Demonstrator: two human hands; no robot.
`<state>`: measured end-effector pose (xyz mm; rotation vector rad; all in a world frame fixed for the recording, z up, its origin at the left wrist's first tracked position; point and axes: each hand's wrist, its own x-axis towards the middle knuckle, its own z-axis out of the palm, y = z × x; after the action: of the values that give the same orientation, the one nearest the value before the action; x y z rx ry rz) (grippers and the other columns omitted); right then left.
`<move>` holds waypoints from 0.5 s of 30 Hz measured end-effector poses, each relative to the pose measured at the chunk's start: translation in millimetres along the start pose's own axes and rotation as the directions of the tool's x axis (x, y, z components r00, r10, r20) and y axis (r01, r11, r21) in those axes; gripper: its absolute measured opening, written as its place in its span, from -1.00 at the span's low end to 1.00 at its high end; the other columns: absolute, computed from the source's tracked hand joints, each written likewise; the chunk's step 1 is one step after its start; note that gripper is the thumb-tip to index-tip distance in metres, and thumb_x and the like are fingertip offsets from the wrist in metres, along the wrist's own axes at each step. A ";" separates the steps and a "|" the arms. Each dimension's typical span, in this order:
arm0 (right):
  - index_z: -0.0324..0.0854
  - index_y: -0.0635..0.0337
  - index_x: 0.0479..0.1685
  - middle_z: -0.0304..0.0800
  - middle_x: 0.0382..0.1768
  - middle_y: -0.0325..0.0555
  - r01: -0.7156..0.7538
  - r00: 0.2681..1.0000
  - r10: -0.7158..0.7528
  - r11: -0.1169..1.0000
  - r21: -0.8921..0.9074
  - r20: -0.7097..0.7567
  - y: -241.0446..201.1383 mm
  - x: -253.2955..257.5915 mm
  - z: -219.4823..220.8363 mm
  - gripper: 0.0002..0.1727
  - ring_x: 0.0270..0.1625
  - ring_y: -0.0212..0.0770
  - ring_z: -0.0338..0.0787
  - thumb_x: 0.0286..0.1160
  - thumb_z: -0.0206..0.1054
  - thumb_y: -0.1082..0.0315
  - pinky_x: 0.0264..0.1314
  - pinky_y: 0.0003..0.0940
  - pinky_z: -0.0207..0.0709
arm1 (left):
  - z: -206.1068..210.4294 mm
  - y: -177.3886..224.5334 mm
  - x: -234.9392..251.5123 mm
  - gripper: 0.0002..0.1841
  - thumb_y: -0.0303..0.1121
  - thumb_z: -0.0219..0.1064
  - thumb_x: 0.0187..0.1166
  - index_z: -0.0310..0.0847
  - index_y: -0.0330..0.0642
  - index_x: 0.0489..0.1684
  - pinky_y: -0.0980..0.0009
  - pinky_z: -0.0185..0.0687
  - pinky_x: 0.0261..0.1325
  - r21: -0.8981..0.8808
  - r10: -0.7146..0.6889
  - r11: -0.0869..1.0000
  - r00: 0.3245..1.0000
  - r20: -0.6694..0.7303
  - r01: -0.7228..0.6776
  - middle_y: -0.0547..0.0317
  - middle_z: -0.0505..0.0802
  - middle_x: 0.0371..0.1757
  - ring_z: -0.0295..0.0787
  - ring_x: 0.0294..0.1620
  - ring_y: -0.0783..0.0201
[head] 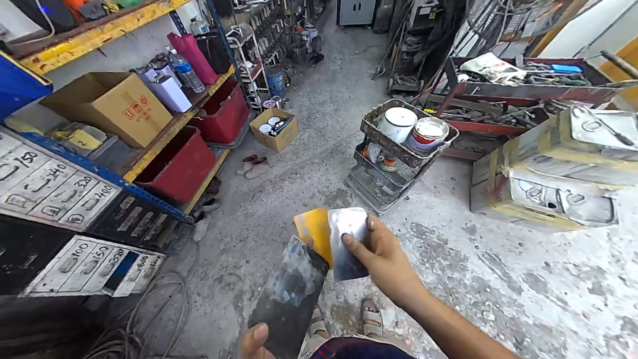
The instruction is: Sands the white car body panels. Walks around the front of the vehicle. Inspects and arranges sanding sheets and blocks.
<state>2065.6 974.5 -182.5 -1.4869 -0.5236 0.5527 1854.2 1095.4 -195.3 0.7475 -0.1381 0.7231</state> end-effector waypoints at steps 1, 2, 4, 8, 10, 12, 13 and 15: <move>0.54 0.13 0.27 0.89 -0.07 -0.06 -0.017 1.000 0.017 1.000 -0.012 -0.014 0.7 2.7 1.9 -0.64 -0.04 -0.11 0.93 0.57 0.42 0.26 0.06 -0.17 0.86 | -3.6 3.4 -0.7 -0.66 -0.20 0.23 0.64 0.86 -0.01 0.20 0.47 0.71 0.33 -0.013 0.007 1.000 1.000 -0.018 -0.008 0.30 0.96 0.06 0.86 0.17 0.48; 0.56 0.12 0.24 0.89 -0.08 -0.08 -0.027 1.000 0.026 0.999 -0.034 -0.011 1.8 4.6 5.6 -0.64 -0.04 -0.14 0.93 0.55 0.43 0.24 0.06 -0.20 0.86 | -7.8 5.0 -1.8 -0.67 -0.18 0.24 0.63 0.87 -0.02 0.16 0.45 0.72 0.31 -0.027 0.016 1.000 0.999 -0.041 -0.017 0.28 0.96 0.05 0.88 0.15 0.46; 0.56 0.14 0.19 0.89 -0.10 -0.06 -0.048 0.998 0.049 0.998 -0.043 0.032 4.5 7.4 16.2 -0.65 -0.06 -0.12 0.93 0.53 0.45 0.24 0.05 -0.20 0.86 | -24.8 2.7 -7.0 -0.65 -0.12 0.27 0.59 0.87 -0.01 0.15 0.34 0.75 0.30 -0.068 0.009 0.998 0.998 -0.066 -0.014 0.23 0.96 0.04 0.89 0.14 0.39; 0.60 0.22 0.17 0.89 -0.16 0.07 -0.047 0.999 0.047 0.999 0.019 0.010 11.3 17.2 40.4 -0.65 -0.15 -0.01 0.93 0.48 0.50 0.33 -0.06 -0.13 0.88 | -65.6 6.6 -17.0 -0.54 0.09 0.36 0.48 0.86 0.00 0.14 0.11 0.77 0.28 -0.148 -0.022 0.989 0.991 -0.129 0.003 0.14 0.95 0.03 0.90 0.13 0.22; 0.61 0.22 0.21 0.90 -0.17 0.06 -0.015 0.996 0.017 1.000 0.017 -0.089 13.4 24.4 49.3 -0.65 -0.18 -0.02 0.94 0.47 0.48 0.38 -0.10 -0.13 0.88 | -78.3 19.0 -16.5 -0.48 0.17 0.40 0.41 0.86 -0.03 0.12 0.01 0.77 0.26 -0.205 -0.041 0.979 0.980 -0.193 0.001 0.06 0.94 0.05 0.90 0.14 0.12; 0.58 0.25 0.25 0.88 -0.15 0.12 -0.025 0.986 0.035 0.998 0.064 -0.161 10.6 32.4 57.6 -0.66 -0.19 0.00 0.93 0.53 0.42 0.44 -0.11 -0.11 0.88 | -91.8 33.5 -12.5 -0.43 0.21 0.44 0.35 0.85 -0.05 0.12 -0.09 0.74 0.29 -0.245 -0.053 0.969 0.968 -0.246 -0.009 -0.01 0.92 0.09 0.88 0.17 0.03; 0.56 0.27 0.26 0.88 -0.14 0.15 -0.051 0.983 0.069 0.993 0.107 -0.173 8.0 35.6 63.5 -0.68 -0.19 0.02 0.93 0.57 0.39 0.46 -0.12 -0.10 0.88 | -99.6 39.8 -9.8 -0.42 0.20 0.44 0.35 0.84 -0.05 0.13 -0.10 0.72 0.31 -0.246 -0.052 0.969 0.965 -0.256 -0.013 -0.02 0.91 0.11 0.87 0.18 0.02; 0.51 0.28 0.33 0.85 -0.09 0.21 -0.141 0.979 0.167 0.969 0.205 -0.119 1.7 37.0 81.1 -0.68 -0.15 0.03 0.92 0.64 0.30 0.48 -0.07 -0.08 0.86 | -113.8 48.2 -4.8 -0.45 0.17 0.43 0.38 0.83 -0.06 0.13 -0.05 0.74 0.28 -0.209 -0.058 0.978 0.958 -0.281 -0.002 -0.02 0.91 0.11 0.87 0.17 0.05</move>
<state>2042.5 1060.6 -182.9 -1.3719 -0.2403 0.6020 1804.5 1192.7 -253.3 0.4385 0.0600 0.7690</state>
